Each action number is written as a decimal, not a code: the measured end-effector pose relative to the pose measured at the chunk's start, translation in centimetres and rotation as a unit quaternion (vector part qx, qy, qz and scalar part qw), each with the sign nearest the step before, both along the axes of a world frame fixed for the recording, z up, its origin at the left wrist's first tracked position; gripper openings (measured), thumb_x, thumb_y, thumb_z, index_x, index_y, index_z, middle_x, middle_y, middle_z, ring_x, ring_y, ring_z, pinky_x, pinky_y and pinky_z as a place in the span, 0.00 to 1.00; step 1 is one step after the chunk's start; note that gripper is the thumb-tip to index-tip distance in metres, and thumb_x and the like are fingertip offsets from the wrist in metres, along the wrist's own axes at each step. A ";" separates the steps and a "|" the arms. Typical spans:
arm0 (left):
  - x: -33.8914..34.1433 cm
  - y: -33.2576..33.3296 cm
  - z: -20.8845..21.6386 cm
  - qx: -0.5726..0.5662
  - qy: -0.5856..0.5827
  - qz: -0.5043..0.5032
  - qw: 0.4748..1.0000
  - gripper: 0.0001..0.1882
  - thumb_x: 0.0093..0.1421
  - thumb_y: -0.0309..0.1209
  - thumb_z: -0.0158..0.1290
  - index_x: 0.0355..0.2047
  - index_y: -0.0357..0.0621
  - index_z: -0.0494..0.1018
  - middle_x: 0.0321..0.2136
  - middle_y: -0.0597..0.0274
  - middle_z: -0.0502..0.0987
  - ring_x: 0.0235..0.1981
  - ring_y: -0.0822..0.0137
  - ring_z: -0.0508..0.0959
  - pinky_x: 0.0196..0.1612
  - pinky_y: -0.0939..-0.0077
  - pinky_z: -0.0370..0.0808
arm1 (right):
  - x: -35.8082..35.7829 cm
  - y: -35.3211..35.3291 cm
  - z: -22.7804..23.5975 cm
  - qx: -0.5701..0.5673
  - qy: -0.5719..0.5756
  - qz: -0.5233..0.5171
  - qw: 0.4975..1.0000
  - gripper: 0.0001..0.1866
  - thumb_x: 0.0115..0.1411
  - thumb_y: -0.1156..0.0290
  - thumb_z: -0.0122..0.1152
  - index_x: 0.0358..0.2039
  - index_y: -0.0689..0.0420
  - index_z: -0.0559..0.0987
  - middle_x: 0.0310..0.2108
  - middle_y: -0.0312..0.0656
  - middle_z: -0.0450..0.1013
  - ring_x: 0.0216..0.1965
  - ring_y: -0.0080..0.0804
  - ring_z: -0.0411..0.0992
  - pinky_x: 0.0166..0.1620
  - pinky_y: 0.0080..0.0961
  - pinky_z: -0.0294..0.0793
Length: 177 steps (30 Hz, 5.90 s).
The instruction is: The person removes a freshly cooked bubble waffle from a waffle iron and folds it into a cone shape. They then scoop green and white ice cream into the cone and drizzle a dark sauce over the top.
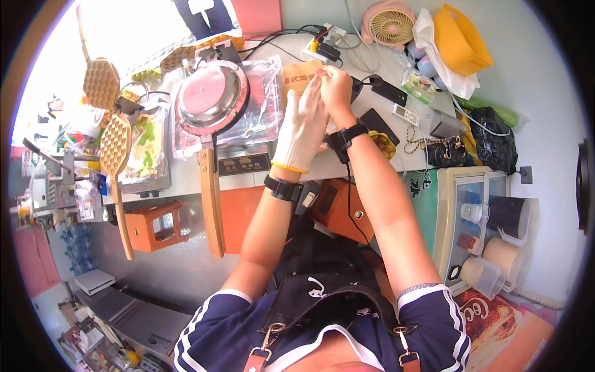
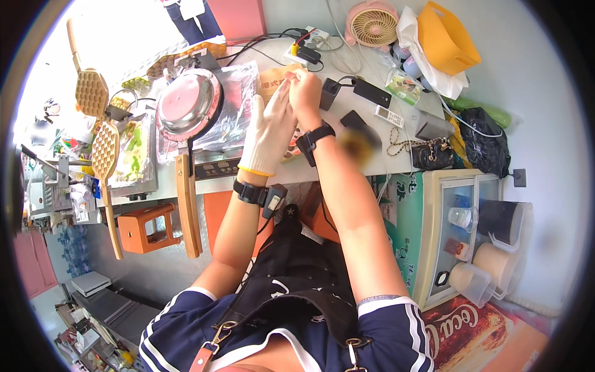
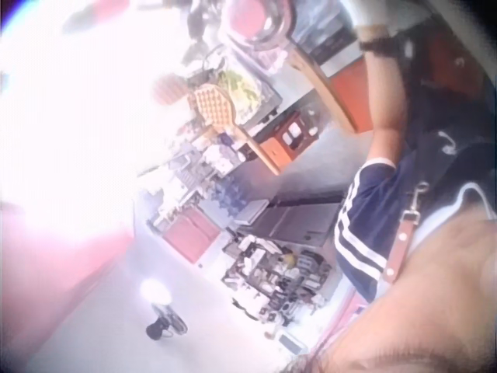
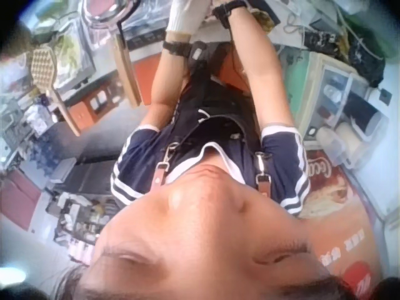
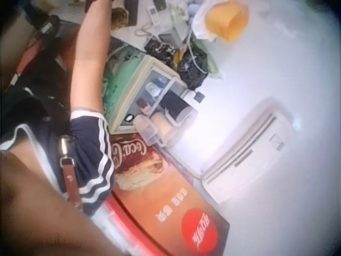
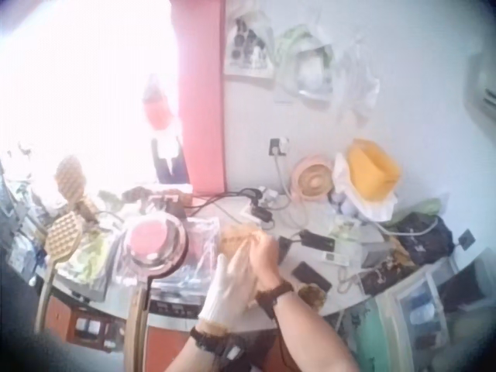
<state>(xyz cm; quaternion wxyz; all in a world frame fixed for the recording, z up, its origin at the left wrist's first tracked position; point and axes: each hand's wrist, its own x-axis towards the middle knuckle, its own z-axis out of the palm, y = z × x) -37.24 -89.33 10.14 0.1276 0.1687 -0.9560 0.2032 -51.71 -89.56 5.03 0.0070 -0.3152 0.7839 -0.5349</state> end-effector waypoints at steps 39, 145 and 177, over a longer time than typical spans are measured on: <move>15.1 7.1 12.1 -0.716 0.073 0.685 -0.114 0.21 0.68 0.50 0.50 0.44 0.45 0.80 0.38 0.67 0.77 0.36 0.61 0.76 0.38 0.66 0.69 | 6.6 26.6 -18.8 0.118 -0.145 -0.118 0.975 0.34 0.46 0.73 0.73 0.53 0.62 0.67 0.48 0.51 0.67 0.50 0.48 0.69 0.49 0.39 0.72; 218.3 -102.9 4.2 -0.669 -0.573 -0.172 -0.441 0.49 0.41 0.29 0.74 0.61 0.50 0.58 0.53 0.50 0.69 0.55 0.43 0.74 0.56 0.48 0.74 | 190.2 -114.3 -26.2 0.505 0.293 0.315 0.748 0.14 0.61 0.68 0.52 0.41 0.57 0.83 0.50 0.47 0.76 0.33 0.42 0.81 0.38 0.40 0.78; 212.8 -109.5 0.6 -0.857 -0.302 0.008 -0.418 0.47 0.43 0.29 0.73 0.61 0.43 0.59 0.54 0.54 0.71 0.56 0.58 0.74 0.57 0.61 0.72 | 187.1 -111.6 -2.8 -0.013 -0.027 -0.080 0.996 0.18 0.56 0.61 0.68 0.31 0.66 0.79 0.19 0.52 0.76 0.22 0.46 0.78 0.27 0.35 0.76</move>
